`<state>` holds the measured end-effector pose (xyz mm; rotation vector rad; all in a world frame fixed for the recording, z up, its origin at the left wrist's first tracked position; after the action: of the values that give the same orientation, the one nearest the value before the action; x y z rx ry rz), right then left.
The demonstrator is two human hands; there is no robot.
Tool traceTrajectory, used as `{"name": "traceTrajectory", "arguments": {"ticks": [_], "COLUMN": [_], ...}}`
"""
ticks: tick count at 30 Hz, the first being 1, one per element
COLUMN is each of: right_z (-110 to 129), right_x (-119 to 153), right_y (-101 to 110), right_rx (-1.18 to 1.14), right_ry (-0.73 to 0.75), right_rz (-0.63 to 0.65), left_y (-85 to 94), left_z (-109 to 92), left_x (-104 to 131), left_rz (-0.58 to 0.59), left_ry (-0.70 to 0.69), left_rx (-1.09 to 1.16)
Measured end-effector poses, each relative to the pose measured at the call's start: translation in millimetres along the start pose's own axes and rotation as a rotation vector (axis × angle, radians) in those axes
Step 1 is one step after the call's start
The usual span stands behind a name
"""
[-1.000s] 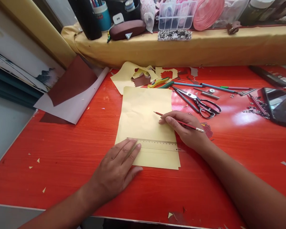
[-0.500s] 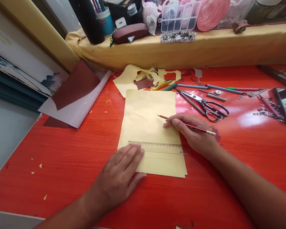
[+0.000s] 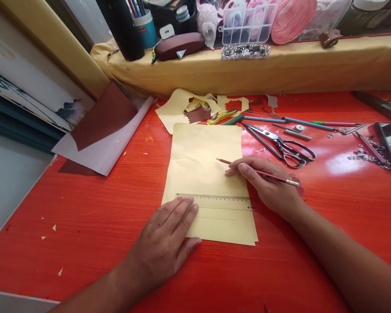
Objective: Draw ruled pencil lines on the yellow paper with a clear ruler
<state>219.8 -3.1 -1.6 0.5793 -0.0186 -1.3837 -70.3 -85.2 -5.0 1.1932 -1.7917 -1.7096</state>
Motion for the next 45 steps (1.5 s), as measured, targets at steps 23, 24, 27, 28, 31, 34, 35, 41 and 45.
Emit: {"name": "traceTrajectory", "arguments": {"ticks": [23,24,27,28,31,34,35,41,45], "right_z": [2.1,2.1,1.9,1.8,1.3,0.9,0.8,1.0,0.3], "right_x": [-0.5,-0.6,-0.7,-0.7,-0.5,-0.3,-0.2,0.2,0.5], "right_y": [0.1,0.1,0.0,-0.1,-0.1,0.2,0.3,0.0,-0.5], "right_rx": [0.026,0.028,0.029,0.025,0.007,-0.002,-0.003,-0.006,-0.036], "right_ry": [0.013,0.014,0.011,0.008,0.004,0.005,0.004,-0.002,-0.003], "right_rz": [-0.004,-0.004,-0.001,-0.001,0.000,0.002,0.003,0.001,-0.008], "left_y": [-1.2,-1.5,-2.3,-2.6,-3.0,-3.0,-2.9,-2.6,-1.8], "left_z": [-0.5,-0.3,0.4,0.6,1.0,0.9,0.8,0.4,-0.2], "left_x": [-0.6,-0.3,0.5,0.8,1.3,1.4,1.3,0.7,0.3], "left_rz": [-0.003,-0.002,0.002,0.002,0.002,0.006,0.008,0.016,0.020], "left_ry": [-0.002,-0.001,0.003,0.004,0.004,-0.001,-0.001,-0.005,-0.005], "left_rx": [0.001,0.004,0.014,0.017,0.011,0.003,0.004,0.010,0.002]}}
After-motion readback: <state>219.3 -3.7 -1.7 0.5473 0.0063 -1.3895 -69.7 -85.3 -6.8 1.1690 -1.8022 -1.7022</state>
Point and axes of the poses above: each hand's wrist, its own x-axis away from the middle knuckle, its own y-axis out of the back of the hand, z = x × y, the point moved 1 cm from there along -x, towards the middle knuckle, and after that the axes turned 9 degrees about y, right-handed, at the moved point
